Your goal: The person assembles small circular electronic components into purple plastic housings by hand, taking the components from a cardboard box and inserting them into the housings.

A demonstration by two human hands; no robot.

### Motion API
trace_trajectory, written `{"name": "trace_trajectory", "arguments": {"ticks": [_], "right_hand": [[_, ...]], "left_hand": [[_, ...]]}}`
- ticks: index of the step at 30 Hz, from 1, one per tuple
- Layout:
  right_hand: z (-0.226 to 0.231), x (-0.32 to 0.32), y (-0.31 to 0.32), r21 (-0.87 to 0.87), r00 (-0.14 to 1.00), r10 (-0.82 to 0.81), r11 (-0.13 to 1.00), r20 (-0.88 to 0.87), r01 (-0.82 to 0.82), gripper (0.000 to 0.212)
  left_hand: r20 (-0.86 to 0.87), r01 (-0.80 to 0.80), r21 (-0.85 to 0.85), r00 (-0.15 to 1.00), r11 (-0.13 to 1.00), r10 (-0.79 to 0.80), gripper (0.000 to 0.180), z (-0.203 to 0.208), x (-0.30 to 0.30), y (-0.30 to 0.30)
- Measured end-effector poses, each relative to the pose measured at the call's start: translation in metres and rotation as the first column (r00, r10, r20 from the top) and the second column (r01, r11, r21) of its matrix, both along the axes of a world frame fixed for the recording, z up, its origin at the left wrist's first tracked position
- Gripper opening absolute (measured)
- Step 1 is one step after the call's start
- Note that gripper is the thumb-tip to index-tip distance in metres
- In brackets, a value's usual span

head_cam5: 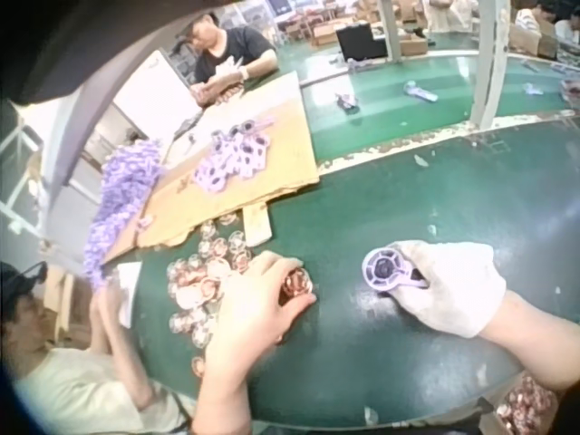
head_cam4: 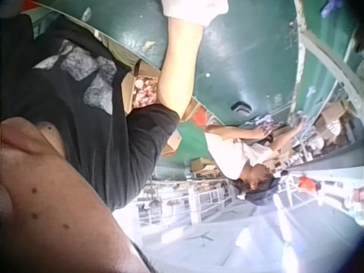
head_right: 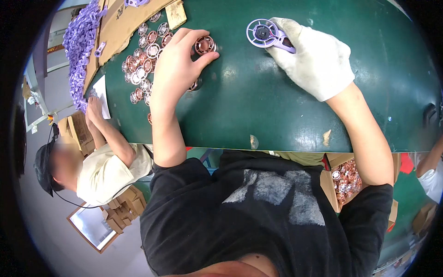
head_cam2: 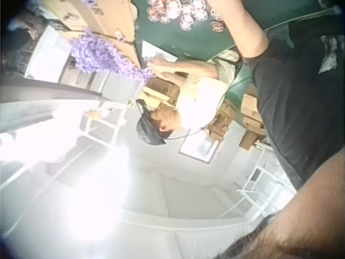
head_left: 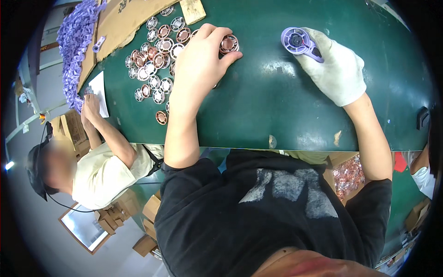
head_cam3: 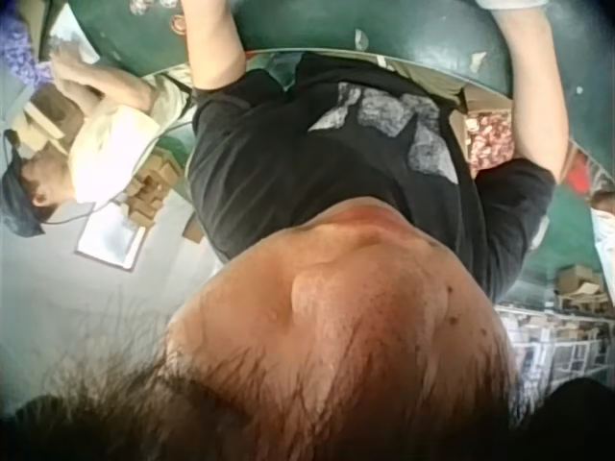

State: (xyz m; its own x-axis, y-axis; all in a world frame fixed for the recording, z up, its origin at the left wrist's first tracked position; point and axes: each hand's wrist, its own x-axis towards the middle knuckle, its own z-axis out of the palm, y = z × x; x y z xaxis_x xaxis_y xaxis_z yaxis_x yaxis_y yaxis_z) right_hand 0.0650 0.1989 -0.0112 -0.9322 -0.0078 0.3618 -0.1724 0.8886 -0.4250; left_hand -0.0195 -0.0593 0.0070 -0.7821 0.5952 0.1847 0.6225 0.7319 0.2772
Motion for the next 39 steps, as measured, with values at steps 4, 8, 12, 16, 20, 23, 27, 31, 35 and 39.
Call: {"name": "trace_trajectory", "arguments": {"ticks": [4, 8, 12, 16, 20, 23, 27, 31, 35, 39], "right_hand": [[-0.001, 0.001, 0.002, -0.006, 0.997, 0.007, 1.0, 0.074, -0.006, 0.037], [0.009, 0.005, -0.006, 0.058, 0.988, 0.029, 0.998, 0.149, -0.038, 0.031], [0.006, 0.006, -0.004, 0.077, 0.985, 0.021, 0.996, 0.172, -0.034, 0.027], [0.008, 0.008, -0.008, 0.067, 0.986, 0.045, 0.996, 0.163, -0.057, 0.024], [0.005, 0.013, -0.009, 0.026, 0.986, 0.111, 0.993, 0.121, -0.115, 0.024], [0.009, 0.013, -0.009, 0.022, 0.99, 0.099, 0.995, 0.105, -0.102, 0.024], [0.008, 0.013, -0.011, 0.009, 0.986, 0.111, 0.994, 0.127, -0.113, 0.023], [0.008, 0.014, -0.013, -0.051, 0.985, 0.13, 0.991, 0.11, -0.125, 0.022], [0.008, 0.016, -0.012, -0.106, 0.977, 0.143, 0.986, 0.16, -0.127, 0.026], [0.019, 0.009, -0.003, -0.472, 0.893, 0.354, 0.86, 0.278, -0.194, 0.031]], "left_hand": [[0.006, 0.068, 0.224, 0.997, 0.972, -0.071, 0.046, 0.004, 0.004, 0.013], [-0.03, 0.211, 0.254, 0.977, 0.944, -0.21, 0.054, 0.004, 0.022, 0.029], [-0.073, 0.222, 0.349, 0.975, 0.91, -0.21, 0.057, 0.0, 0.022, 0.038], [-0.037, 0.274, 0.553, 0.952, 0.787, -0.305, 0.058, -0.007, 0.026, 0.044], [-0.121, 0.31, 0.435, 0.951, 0.846, -0.286, 0.055, -0.013, 0.026, 0.051], [-0.061, 0.318, 0.463, 0.942, 0.827, -0.329, 0.053, -0.013, 0.02, 0.051], [0.201, 0.198, 0.609, 0.898, 0.768, -0.391, 0.051, -0.015, 0.024, 0.05], [0.228, 0.229, 0.644, 0.853, 0.73, -0.469, 0.05, -0.012, 0.02, 0.045], [0.161, 0.298, 0.614, 0.859, 0.731, -0.485, 0.05, -0.01, 0.021, 0.046], [0.117, 0.364, 0.587, 0.845, 0.723, -0.521, 0.051, -0.008, 0.023, 0.045]]}}
